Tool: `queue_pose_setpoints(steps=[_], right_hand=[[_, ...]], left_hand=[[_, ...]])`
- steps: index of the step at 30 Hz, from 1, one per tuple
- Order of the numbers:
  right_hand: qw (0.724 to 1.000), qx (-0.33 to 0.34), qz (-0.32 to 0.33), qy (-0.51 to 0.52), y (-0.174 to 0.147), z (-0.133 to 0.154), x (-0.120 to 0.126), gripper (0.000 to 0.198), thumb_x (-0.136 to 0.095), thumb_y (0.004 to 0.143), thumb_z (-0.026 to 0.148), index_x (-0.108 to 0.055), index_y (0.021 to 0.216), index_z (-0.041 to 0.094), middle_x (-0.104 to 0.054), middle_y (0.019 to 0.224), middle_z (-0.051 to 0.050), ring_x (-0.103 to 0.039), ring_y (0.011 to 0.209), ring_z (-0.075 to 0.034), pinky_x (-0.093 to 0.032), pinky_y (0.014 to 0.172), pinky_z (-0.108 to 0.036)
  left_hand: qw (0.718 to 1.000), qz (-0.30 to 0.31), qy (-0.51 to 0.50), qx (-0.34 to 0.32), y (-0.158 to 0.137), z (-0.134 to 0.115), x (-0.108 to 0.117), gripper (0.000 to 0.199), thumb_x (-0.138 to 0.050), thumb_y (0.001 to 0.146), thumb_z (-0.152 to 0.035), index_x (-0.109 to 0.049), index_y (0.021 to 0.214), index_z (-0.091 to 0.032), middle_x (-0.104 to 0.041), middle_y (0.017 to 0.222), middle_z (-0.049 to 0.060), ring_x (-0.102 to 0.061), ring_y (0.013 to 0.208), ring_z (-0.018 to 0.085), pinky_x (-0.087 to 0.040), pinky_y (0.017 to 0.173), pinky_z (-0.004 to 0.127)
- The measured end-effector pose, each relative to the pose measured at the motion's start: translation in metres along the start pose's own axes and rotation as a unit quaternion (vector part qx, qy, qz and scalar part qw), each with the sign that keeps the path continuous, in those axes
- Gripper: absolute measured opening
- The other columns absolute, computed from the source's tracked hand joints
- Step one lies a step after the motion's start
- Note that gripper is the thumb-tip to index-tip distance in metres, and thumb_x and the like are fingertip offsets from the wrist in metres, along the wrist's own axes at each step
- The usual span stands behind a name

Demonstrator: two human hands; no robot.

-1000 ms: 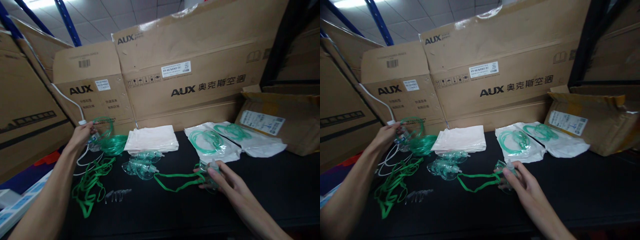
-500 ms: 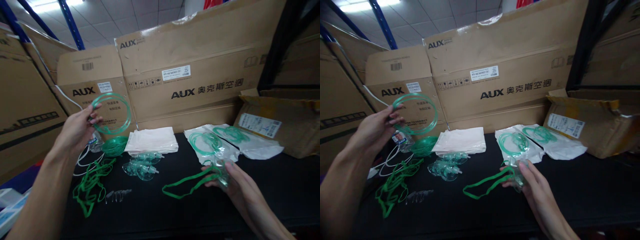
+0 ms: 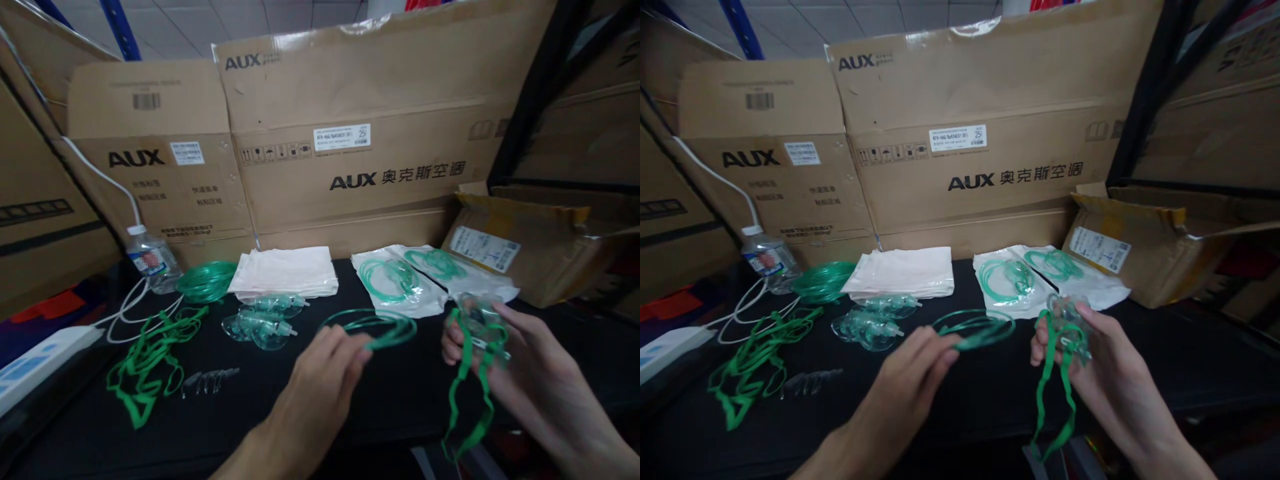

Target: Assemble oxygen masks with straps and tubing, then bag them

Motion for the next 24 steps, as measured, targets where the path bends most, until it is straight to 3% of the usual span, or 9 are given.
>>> queue_pose_setpoints(steps=[2,4,7,11,15,20,24], right_hand=[[1.0,-0.008,0.013,-0.013,-0.002,0.0,0.0,0.028,-0.064,0.09,0.051,-0.073,0.085,0.025,-0.074,0.077,-0.004,-0.07,0.066,-0.022,-0.063,0.063,-0.032],[0.999,-0.022,0.034,-0.028,-0.003,-0.002,-0.004,0.027,-0.064,0.091,0.05,-0.072,0.087,0.024,-0.076,0.08,-0.005,-0.07,0.065,-0.022,-0.063,0.061,-0.032],[0.995,-0.057,0.065,-0.042,-0.004,-0.01,-0.011,0.02,-0.066,0.09,0.047,-0.07,0.095,0.027,-0.076,0.078,-0.002,-0.068,0.056,-0.021,-0.061,0.053,-0.031],[0.989,-0.105,0.072,-0.071,-0.004,-0.023,-0.015,0.027,-0.069,0.091,0.045,-0.066,0.112,0.028,-0.074,0.074,0.0,-0.062,0.044,-0.016,-0.054,0.04,-0.024],[0.976,-0.115,0.13,-0.133,-0.004,-0.033,-0.025,0.03,-0.068,0.093,0.048,-0.063,0.107,0.022,-0.073,0.079,-0.003,-0.056,0.04,-0.008,-0.044,0.036,-0.016],[0.942,-0.135,0.224,-0.212,-0.006,-0.053,-0.049,0.031,-0.065,0.097,0.05,-0.058,0.101,0.02,-0.071,0.08,-0.002,-0.052,0.04,-0.003,-0.035,0.036,-0.011],[0.928,-0.125,0.245,-0.253,-0.005,-0.065,-0.061,0.038,-0.064,0.096,0.056,-0.059,0.103,0.019,-0.07,0.079,-0.001,-0.054,0.044,-0.004,-0.037,0.039,-0.011]], left_hand=[[0.992,0.106,0.046,-0.048,-0.025,-0.004,-0.035,0.03,-0.048,0.104,-0.023,-0.072,0.123,-0.022,-0.074,0.102,0.01,-0.068,0.095,0.025,-0.053,0.099,0.042],[0.984,0.149,0.075,-0.067,-0.047,0.0,-0.047,0.028,-0.056,0.101,-0.021,-0.072,0.124,-0.021,-0.075,0.106,0.011,-0.069,0.101,0.028,-0.05,0.107,0.049],[0.988,0.119,0.083,-0.058,-0.069,0.012,-0.033,0.034,-0.065,0.097,-0.026,-0.067,0.131,-0.023,-0.074,0.117,0.01,-0.068,0.111,0.03,-0.049,0.11,0.049],[0.996,0.01,0.084,0.016,-0.079,0.031,0.01,0.027,-0.061,0.1,-0.027,-0.065,0.127,-0.032,-0.072,0.116,0.004,-0.069,0.105,0.022,-0.059,0.091,0.032],[0.99,-0.03,0.122,0.057,-0.063,0.04,0.026,0.019,-0.056,0.103,-0.028,-0.066,0.12,-0.028,-0.071,0.109,0.003,-0.07,0.096,0.022,-0.06,0.086,0.036],[0.984,0.036,0.171,0.031,-0.017,0.037,0.011,0.021,-0.051,0.104,-0.017,-0.068,0.115,-0.017,-0.07,0.105,0.007,-0.07,0.094,0.025,-0.061,0.085,0.044],[0.984,0.068,0.165,0.019,-0.008,0.04,0.009,0.026,-0.046,0.104,-0.012,-0.068,0.117,-0.018,-0.07,0.108,0.006,-0.07,0.096,0.023,-0.061,0.087,0.041]])
Point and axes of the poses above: each hand's wrist, its own y-axis towards the middle knuckle, its own x-axis out of the back of the hand, z = x × y, the point moved 8 cm from there along y, towards the middle knuckle
